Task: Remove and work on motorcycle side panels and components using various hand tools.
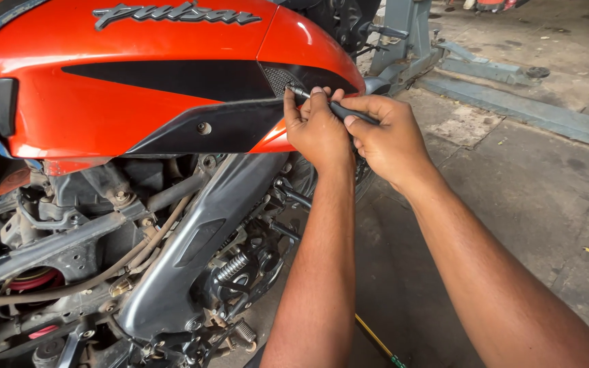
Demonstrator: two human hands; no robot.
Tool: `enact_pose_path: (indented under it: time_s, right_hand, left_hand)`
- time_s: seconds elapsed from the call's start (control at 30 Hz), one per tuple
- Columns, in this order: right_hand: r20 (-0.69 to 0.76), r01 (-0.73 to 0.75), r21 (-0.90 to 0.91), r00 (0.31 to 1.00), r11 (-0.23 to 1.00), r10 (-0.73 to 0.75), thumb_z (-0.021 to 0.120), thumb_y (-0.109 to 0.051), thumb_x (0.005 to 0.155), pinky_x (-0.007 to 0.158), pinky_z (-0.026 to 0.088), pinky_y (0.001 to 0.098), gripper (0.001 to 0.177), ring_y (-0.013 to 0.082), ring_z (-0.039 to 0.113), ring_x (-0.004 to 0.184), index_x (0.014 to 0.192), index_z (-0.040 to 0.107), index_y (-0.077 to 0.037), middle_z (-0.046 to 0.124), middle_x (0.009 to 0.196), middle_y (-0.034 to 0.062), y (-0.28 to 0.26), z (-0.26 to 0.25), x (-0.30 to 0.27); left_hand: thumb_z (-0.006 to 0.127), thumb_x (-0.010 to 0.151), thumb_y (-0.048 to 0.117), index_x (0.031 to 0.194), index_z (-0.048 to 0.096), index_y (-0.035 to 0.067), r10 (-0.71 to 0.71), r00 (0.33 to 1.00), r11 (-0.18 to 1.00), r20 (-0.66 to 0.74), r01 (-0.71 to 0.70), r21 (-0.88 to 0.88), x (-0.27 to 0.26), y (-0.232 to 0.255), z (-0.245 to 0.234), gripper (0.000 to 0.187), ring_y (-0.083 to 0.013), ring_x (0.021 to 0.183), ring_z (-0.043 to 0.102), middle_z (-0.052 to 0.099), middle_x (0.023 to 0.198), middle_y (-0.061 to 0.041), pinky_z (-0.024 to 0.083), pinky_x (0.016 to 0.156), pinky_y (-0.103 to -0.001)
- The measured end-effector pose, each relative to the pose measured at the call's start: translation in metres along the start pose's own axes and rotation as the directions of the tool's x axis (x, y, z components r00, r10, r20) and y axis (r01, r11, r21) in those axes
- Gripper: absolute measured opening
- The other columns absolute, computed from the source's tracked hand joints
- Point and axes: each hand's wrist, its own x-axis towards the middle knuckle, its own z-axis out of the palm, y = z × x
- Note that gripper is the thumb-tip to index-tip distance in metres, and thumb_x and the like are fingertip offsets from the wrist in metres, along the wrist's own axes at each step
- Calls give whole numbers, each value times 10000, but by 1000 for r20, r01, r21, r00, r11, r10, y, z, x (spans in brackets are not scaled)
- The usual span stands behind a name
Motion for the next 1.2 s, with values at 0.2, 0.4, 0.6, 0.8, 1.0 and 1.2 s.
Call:
enact_pose_path:
  time_s: [0.2, 0.4, 0.6, 0.8, 1.0, 1.2]
  right_hand:
    - [-24, -2, -37, 1000, 999, 1, 630, -4, 956, 571, 474, 213, 297, 40, 549, 640, 1245, 691, 21, 712, 915, 38, 1, 3, -6]
    - [-39, 12, -10, 999, 1000, -12, 631, -4, 960, 567, 463, 211, 286, 38, 545, 638, 1233, 709, 27, 701, 897, 37, 0, 4, -6]
    - [-44, 51, -87, 997, 995, -55, 644, -13, 958, 558, 465, 219, 283, 41, 551, 630, 1231, 712, 24, 720, 893, 44, -7, 5, -7]
    - [-55, 55, -136, 996, 989, -63, 648, -24, 960, 545, 460, 220, 267, 41, 552, 618, 1212, 726, 11, 731, 886, 37, -7, 6, -8]
    - [-49, 78, -153, 995, 985, -87, 653, -15, 969, 550, 452, 224, 250, 47, 548, 625, 1198, 751, 10, 707, 880, 45, -2, -6, -7]
    - [-51, -14, -96, 999, 995, 9, 648, -40, 952, 538, 491, 237, 237, 69, 613, 632, 1174, 724, -4, 735, 879, 56, 7, -7, -12]
  left_hand:
    - [553, 980, 0, 1575, 251, -75, -23, 1000, 999, 18, 22, 49, -5, 9, 1, 671, -204, 791, 711, 668, 904, -145, 603, 731, -319]
    - [554, 976, -2, 1570, 272, -60, -37, 999, 999, 1, 37, 14, -2, 4, 1, 661, -207, 784, 704, 657, 914, -144, 605, 727, -330]
    - [541, 982, 12, 1572, 256, -47, -81, 997, 997, -13, 81, -13, -4, 10, 4, 657, -219, 812, 709, 655, 968, -165, 605, 733, -339]
    - [521, 992, 18, 1569, 261, -34, -92, 996, 995, -8, 91, -40, -2, 3, 2, 634, -234, 831, 712, 644, 1002, -182, 614, 743, -360]
    - [547, 983, 11, 1559, 256, -10, -113, 993, 989, -19, 110, -103, -8, -5, 0, 646, -233, 813, 709, 655, 990, -172, 608, 745, -347]
    - [549, 1007, 24, 1550, 292, -8, -83, 996, 995, 18, 83, -52, -14, -5, -7, 602, -222, 822, 712, 659, 969, -161, 600, 751, -328]
